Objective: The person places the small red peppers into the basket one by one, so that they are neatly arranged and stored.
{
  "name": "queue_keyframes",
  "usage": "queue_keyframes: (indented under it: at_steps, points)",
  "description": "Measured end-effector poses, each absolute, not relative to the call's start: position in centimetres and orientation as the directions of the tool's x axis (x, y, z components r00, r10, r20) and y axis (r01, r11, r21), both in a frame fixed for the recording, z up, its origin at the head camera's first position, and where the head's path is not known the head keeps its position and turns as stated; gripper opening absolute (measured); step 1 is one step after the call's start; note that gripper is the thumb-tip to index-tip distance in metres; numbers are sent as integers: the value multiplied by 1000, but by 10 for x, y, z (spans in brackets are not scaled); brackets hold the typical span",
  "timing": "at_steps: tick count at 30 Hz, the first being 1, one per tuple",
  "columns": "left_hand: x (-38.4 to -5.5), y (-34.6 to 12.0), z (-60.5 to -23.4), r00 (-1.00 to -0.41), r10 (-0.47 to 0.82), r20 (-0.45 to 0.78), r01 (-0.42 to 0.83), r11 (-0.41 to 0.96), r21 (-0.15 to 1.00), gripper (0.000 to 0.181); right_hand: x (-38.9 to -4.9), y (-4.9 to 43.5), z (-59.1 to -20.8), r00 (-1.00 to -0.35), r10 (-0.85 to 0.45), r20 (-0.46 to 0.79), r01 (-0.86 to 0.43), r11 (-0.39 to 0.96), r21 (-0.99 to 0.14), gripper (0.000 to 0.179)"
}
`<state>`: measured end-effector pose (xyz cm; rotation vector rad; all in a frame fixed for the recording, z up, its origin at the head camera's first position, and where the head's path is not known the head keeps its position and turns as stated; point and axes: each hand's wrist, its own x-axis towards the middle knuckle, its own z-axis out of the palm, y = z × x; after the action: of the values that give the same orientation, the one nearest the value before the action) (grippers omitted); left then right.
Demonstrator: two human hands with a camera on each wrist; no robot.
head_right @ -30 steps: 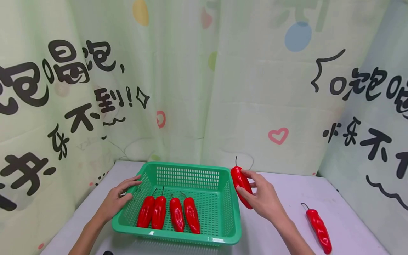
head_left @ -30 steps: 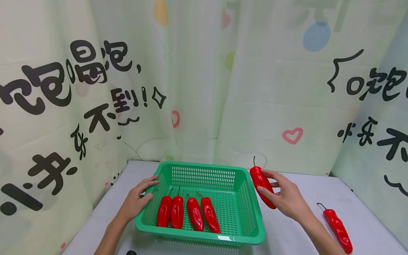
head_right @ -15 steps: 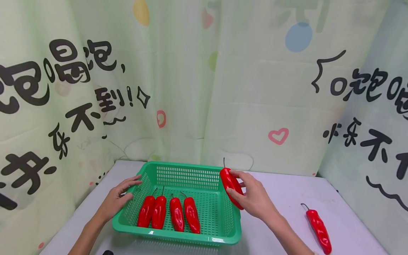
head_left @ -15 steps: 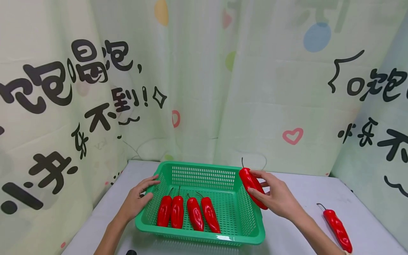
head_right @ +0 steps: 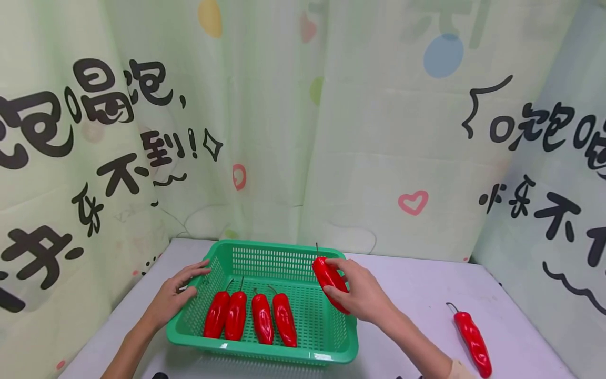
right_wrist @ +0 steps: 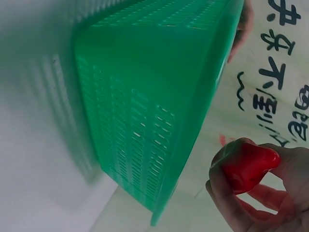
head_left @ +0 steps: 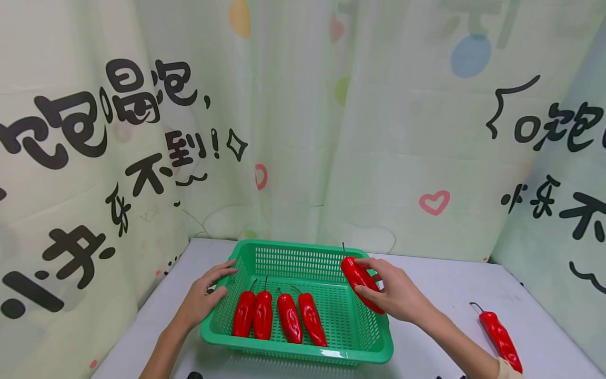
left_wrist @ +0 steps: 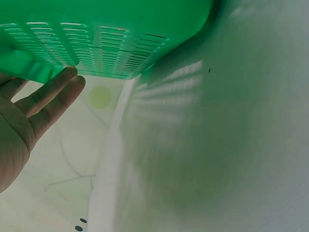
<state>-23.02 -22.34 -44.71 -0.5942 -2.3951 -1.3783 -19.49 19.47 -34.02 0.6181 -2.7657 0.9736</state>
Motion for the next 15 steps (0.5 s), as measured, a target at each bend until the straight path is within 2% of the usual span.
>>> queue_keyframes:
  at_steps: [8, 15]
  points:
    - [-230, -223, -447, -857, 198, 476, 512, 435, 741, 42, -200, 187, -341, -878, -424, 221, -473, 700, -535, 51]
    - [-231, -224, -447, -866, 195, 461, 497, 446, 744, 43, -203, 178, -339, -855, -492, 164, -501, 703, -505, 51]
